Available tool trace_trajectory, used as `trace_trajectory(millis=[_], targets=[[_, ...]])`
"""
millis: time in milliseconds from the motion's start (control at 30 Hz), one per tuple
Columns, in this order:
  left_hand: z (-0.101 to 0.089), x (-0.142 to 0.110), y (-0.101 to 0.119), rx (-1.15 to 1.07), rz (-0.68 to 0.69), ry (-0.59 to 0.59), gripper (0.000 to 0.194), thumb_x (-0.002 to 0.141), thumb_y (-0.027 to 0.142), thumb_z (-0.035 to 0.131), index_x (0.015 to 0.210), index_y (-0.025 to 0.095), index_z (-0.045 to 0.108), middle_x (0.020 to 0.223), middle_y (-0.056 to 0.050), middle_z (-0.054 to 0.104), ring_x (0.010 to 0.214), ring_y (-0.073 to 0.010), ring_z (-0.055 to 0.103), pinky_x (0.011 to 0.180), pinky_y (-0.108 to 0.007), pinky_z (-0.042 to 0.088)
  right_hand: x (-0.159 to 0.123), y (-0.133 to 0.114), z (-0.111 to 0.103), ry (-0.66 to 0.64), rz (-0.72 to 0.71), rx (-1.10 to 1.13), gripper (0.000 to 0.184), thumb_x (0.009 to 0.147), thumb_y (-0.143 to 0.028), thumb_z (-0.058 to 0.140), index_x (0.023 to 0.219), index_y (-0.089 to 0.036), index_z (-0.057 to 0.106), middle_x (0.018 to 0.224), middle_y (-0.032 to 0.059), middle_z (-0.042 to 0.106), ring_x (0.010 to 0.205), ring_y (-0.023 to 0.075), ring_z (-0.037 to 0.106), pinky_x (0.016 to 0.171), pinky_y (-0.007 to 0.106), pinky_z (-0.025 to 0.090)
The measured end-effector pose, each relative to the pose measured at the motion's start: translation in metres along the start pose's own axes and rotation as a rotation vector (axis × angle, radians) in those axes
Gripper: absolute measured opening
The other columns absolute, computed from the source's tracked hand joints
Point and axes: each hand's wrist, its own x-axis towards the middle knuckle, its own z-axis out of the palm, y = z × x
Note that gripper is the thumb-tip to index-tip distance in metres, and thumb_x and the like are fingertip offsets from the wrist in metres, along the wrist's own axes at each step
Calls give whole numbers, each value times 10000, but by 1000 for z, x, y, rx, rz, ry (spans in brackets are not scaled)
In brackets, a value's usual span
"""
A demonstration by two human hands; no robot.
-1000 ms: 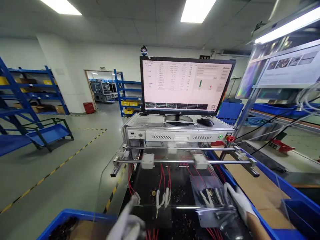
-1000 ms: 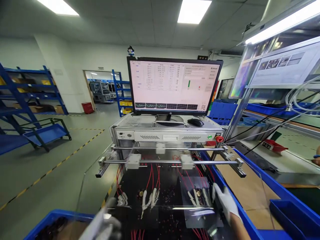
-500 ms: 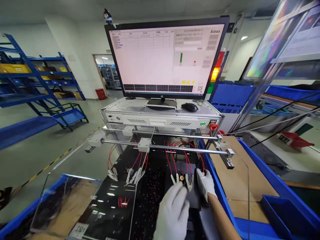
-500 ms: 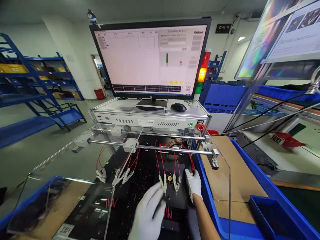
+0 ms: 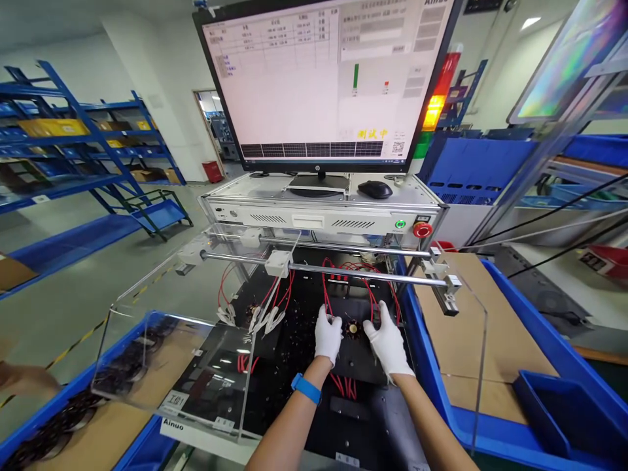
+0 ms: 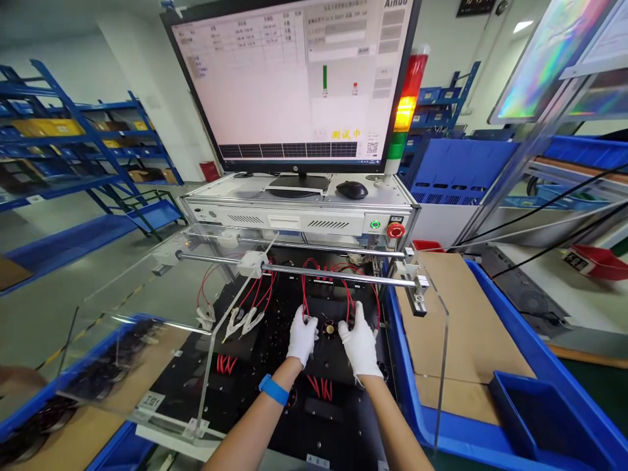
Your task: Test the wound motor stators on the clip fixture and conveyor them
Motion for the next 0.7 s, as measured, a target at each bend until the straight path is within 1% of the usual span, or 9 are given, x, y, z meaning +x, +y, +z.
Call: trace_trajectory(millis=[100,167,233,300,367,433,500,600,700], targets=[[-8,-8,4,94,25,12,646,748,267,543,1339,157,307,921,-61,557,613,-114,553,573,-245,483,-3,9,-13,156,-59,-113,772,785,-452,499,1431,-138,217,1200,160,534,1047,284,536,839,373,430],[-20,-28,1,257,146,21,769,707,316,609,1373,125,275,1131,-149,531,928,-214,581,830,-340,486,-5,8,-14,166,-142,-198,724,790,-483,492,1403,-151,298,1300,157,459,1140,298,472,882,387,412],[-37,-60,-9,468,312,-31,808,681,341,641,1383,144,292,1327,-171,412,1205,-288,424,1028,-414,351,-4,2,-9,-8,-146,-240,611,810,-540,449,1327,-215,434,1207,119,549,1079,292,524,852,394,427],[-57,-97,-24,685,394,-158,731,697,322,615,1367,203,350,1402,-123,357,1295,-301,314,1088,-447,263,1,-6,-1,-213,-119,-255,509,831,-546,414,1232,-256,533,1073,87,630,996,273,582,812,384,442],[-80,-129,-42,878,355,-283,635,731,269,547,1346,238,393,1422,-84,354,1316,-296,289,1098,-462,247,9,-16,7,-297,-128,-305,425,835,-483,433,1165,-258,580,997,84,659,950,270,607,783,376,449],[-100,-148,-56,1036,277,-336,589,754,200,462,1340,233,407,1439,-65,338,1335,-284,267,1103,-459,246,13,-24,9,-290,-150,-354,354,827,-399,455,1108,-249,608,944,88,671,900,266,624,751,365,455],[-113,-152,-65,1147,234,-338,585,761,136,394,1341,215,407,1447,-59,325,1348,-270,247,1109,-451,243,8,-26,1,-229,-149,-320,335,818,-363,457,1084,-240,619,937,87,674,888,258,627,760,356,457],[-117,-140,-71,1258,245,-272,598,743,79,380,1328,192,426,1441,-77,331,1355,-281,228,1116,-479,208,-26,-6,-28,-165,-157,-36,370,821,-362,423,1120,-240,603,1036,61,657,959,222,608,852,329,446],[-110,-121,-75,1302,294,-224,550,689,118,507,1237,160,532,1430,-121,339,1351,-329,216,1113,-515,177,-88,44,-60,-359,-159,254,413,767,-383,442,1095,-217,630,1134,53,621,1062,221,564,949,335,415]])
